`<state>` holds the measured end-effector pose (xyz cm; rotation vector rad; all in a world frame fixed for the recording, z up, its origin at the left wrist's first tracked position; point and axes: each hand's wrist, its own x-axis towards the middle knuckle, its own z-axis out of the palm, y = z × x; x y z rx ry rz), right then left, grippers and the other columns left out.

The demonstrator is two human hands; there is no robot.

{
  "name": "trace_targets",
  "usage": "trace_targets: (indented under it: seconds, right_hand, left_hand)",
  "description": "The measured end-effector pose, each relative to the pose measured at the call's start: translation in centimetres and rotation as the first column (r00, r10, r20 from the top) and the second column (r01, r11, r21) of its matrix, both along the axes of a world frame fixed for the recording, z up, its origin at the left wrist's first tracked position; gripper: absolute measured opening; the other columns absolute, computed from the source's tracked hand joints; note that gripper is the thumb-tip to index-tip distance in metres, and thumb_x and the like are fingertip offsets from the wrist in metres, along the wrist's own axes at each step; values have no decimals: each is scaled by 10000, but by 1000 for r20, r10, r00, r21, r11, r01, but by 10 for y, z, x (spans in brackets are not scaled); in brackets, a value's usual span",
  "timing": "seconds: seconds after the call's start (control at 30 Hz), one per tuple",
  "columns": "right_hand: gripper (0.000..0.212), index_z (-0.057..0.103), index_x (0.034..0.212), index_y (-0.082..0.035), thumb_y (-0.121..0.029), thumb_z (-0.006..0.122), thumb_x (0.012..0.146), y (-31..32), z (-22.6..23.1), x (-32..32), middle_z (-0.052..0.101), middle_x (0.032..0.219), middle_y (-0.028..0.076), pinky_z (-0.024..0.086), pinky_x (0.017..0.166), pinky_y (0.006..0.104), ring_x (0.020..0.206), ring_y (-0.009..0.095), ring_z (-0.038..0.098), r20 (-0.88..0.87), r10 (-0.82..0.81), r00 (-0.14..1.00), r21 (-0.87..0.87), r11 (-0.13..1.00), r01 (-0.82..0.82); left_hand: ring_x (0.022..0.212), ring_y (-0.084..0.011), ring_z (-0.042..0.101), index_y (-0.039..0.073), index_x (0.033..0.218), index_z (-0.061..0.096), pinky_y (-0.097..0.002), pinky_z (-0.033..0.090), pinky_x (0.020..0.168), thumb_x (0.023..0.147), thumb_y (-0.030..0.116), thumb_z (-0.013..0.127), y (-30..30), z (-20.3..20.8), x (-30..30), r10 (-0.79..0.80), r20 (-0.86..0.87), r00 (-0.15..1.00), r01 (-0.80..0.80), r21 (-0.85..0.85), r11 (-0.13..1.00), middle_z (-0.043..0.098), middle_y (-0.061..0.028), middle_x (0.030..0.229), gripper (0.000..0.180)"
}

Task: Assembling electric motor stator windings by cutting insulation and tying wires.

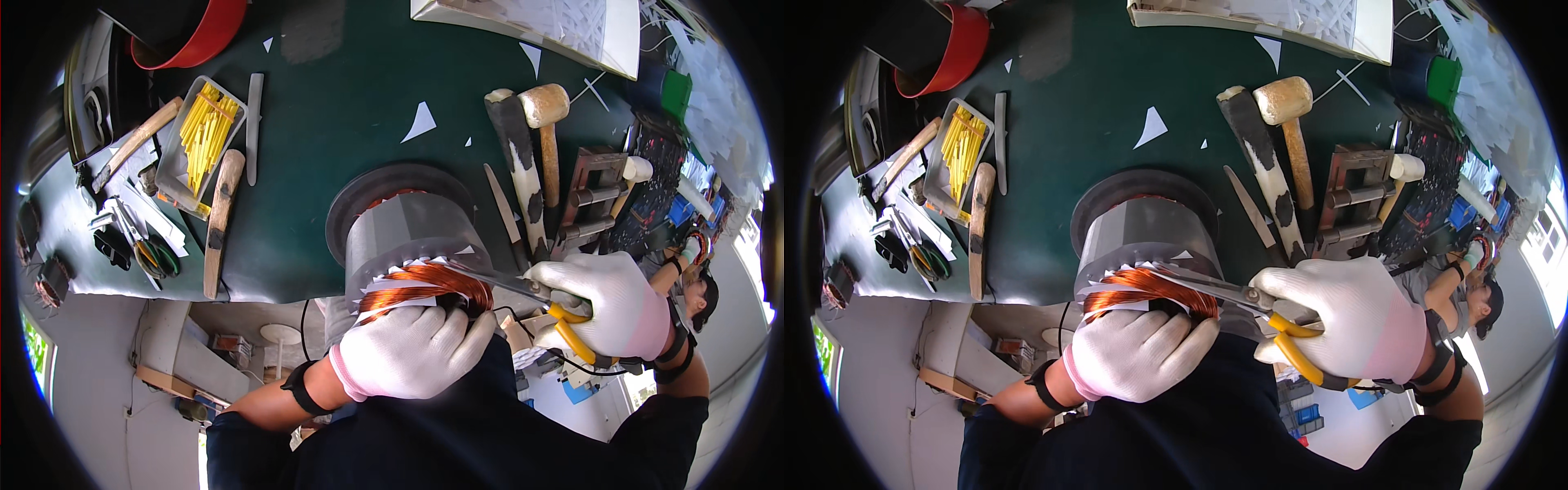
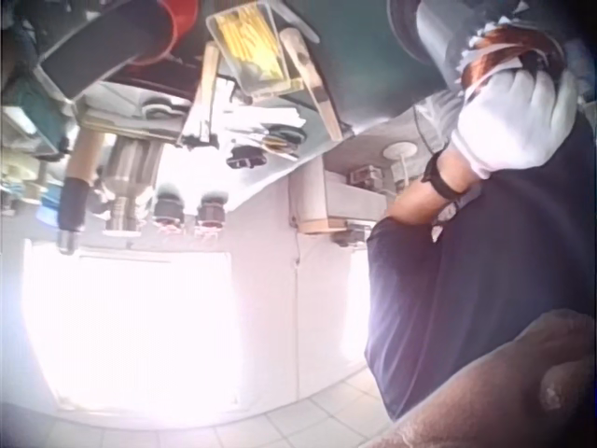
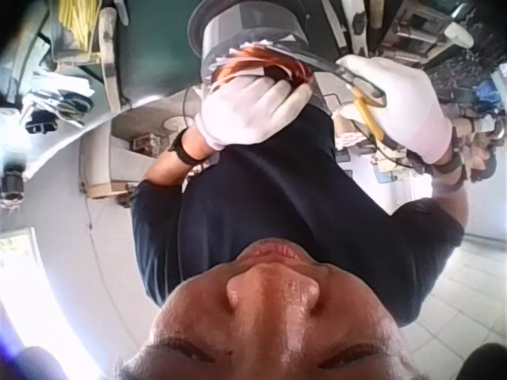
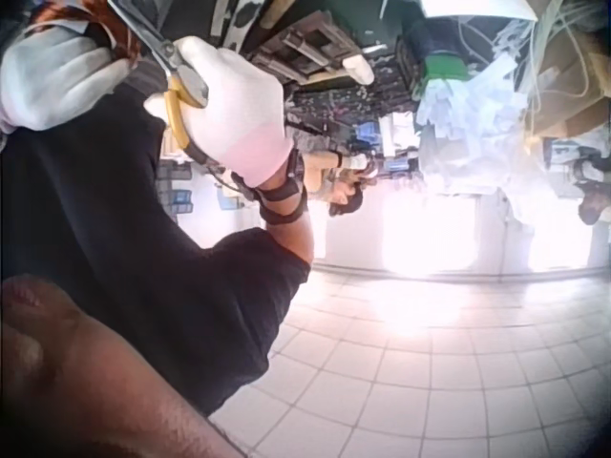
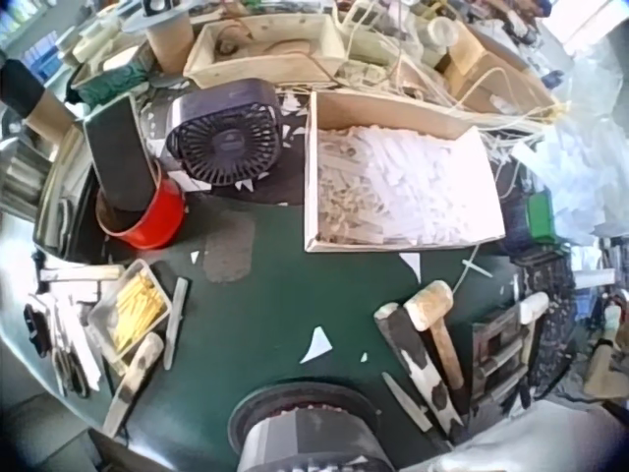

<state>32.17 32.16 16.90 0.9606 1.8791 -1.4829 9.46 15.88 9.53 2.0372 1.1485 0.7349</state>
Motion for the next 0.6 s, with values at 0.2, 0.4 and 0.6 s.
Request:
trace_targets:
  seconds: [0.2,0.4,0.6]
  right_hand:
    - [496,714,1152,-88,-388,916,812,13,-12,-6,700,844,119,548,657,389,764,324,726,-65,2,998,-129,992,-10]
    - [483,710,1134,-71,-397,896,831,18,-25,1,696,820,146,550,651,411,738,357,713,-77,35,996,-232,971,-52]
    - [443,724,1140,-109,-371,892,825,15,-22,2,699,818,122,546,636,397,732,341,714,-129,13,992,-7,1000,-14]
  left_hand:
    - [667,-132,677,30,1042,765,-272,583,686,672,79,760,7,0,-2,-59,17,998,59,-8,998,697,-36,799,373]
    - [670,-156,665,-3,1096,757,-289,563,651,713,112,732,6,-5,-4,-84,36,996,82,48,995,698,-75,818,401]
    - [677,-159,670,2,1086,760,-290,563,651,727,116,728,6,-7,-6,-108,30,994,106,61,992,697,-70,811,378]
